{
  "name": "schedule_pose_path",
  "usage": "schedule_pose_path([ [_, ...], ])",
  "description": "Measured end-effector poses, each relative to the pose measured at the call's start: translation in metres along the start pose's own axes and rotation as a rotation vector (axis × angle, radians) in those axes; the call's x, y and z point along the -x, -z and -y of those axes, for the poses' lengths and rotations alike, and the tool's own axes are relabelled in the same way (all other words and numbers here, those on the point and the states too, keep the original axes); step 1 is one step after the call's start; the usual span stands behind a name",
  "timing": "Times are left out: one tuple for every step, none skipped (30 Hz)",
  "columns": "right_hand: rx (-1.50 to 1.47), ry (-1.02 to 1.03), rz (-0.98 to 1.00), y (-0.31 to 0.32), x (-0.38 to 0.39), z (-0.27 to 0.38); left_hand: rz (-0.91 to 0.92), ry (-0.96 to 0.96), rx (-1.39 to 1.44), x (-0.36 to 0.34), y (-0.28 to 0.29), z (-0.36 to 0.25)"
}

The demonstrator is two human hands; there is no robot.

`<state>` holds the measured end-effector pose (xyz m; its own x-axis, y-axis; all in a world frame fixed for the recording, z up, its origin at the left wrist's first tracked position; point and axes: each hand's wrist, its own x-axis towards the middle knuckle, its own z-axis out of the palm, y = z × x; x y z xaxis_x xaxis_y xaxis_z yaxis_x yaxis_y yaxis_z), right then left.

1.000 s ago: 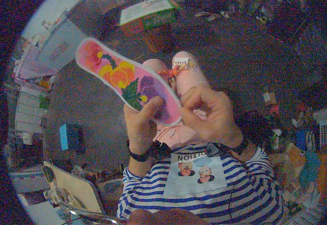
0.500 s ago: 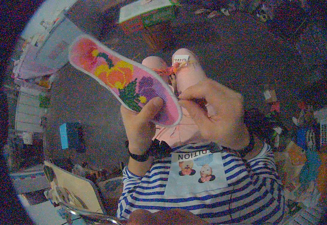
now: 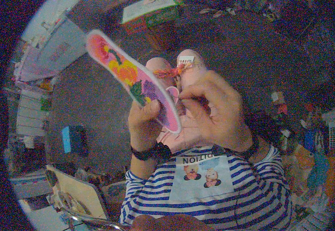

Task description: The person sits on the floor and embroiders a floral pattern onto the insole of a pink slipper using a needle and thread. They pull the thread through the fabric, adjust the slipper, and continue stitching the design.

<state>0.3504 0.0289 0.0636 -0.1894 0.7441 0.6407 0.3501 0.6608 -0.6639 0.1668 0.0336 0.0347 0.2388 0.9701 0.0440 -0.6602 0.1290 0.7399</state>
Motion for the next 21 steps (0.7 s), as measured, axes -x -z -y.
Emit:
schedule_pose_path([
  [-0.043, -0.014, -0.005, -0.001, 0.0, -0.001, 0.062, 0.079, 0.051, -0.003, 0.005, 0.002],
  [-0.077, -0.029, -0.009, -0.002, 0.0, -0.002, 0.133, 0.115, 0.168, -0.008, 0.008, 0.008],
  [-0.098, -0.036, -0.007, -0.002, 0.0, -0.003, 0.202, 0.154, 0.282, -0.014, 0.011, 0.016],
  [-0.11, -0.045, -0.004, -0.002, 0.0, -0.003, 0.271, 0.193, 0.396, -0.018, 0.014, 0.022],
  [-0.119, -0.05, -0.003, -0.002, 0.0, -0.005, 0.319, 0.234, 0.51, -0.02, 0.015, 0.029],
  [-0.127, -0.038, -0.001, -0.003, -0.001, -0.007, 0.268, 0.216, 0.459, -0.021, 0.016, 0.036],
  [-0.132, -0.022, 0.0, -0.004, -0.003, -0.009, 0.251, 0.219, 0.475, -0.021, 0.016, 0.042],
  [-0.131, -0.008, -0.002, -0.005, -0.005, -0.011, 0.233, 0.218, 0.47, -0.023, 0.016, 0.046],
  [-0.119, 0.014, 0.003, -0.005, -0.006, -0.013, 0.22, 0.218, 0.46, -0.024, 0.014, 0.049],
  [-0.103, 0.035, 0.005, -0.006, -0.008, -0.014, 0.209, 0.22, 0.452, -0.025, 0.013, 0.051],
  [-0.094, 0.044, 0.007, -0.007, -0.01, -0.014, 0.197, 0.22, 0.439, -0.025, 0.011, 0.052],
  [-0.085, 0.053, 0.008, -0.008, -0.012, -0.015, 0.19, 0.22, 0.434, -0.026, 0.009, 0.052],
  [-0.085, 0.05, 0.009, -0.009, -0.014, -0.014, 0.184, 0.221, 0.426, -0.026, 0.007, 0.052],
  [-0.083, 0.049, 0.009, -0.008, -0.015, -0.013, 0.179, 0.22, 0.419, -0.027, 0.005, 0.051],
  [-0.081, 0.049, 0.008, -0.008, -0.016, -0.012, 0.17, 0.215, 0.402, -0.026, 0.003, 0.05],
  [-0.077, 0.05, 0.007, -0.007, -0.017, -0.01, 0.178, 0.19, 0.373, -0.027, 0.001, 0.049],
  [-0.069, 0.046, 0.005, -0.006, -0.017, -0.007, 0.174, 0.224, 0.409, -0.026, -0.001, 0.047],
  [-0.073, 0.05, 0.002, -0.005, -0.017, -0.005, 0.171, 0.225, 0.405, -0.024, -0.003, 0.045],
  [-0.073, 0.049, 0.0, -0.004, -0.016, -0.003, 0.17, 0.225, 0.402, -0.023, -0.005, 0.043],
  [-0.066, 0.039, 0.008, -0.002, -0.015, 0.0, 0.168, 0.224, 0.4, -0.021, -0.008, 0.041],
  [-0.083, 0.04, 0.009, 0.0, -0.014, 0.002, 0.165, 0.219, 0.395, -0.018, -0.01, 0.039],
])
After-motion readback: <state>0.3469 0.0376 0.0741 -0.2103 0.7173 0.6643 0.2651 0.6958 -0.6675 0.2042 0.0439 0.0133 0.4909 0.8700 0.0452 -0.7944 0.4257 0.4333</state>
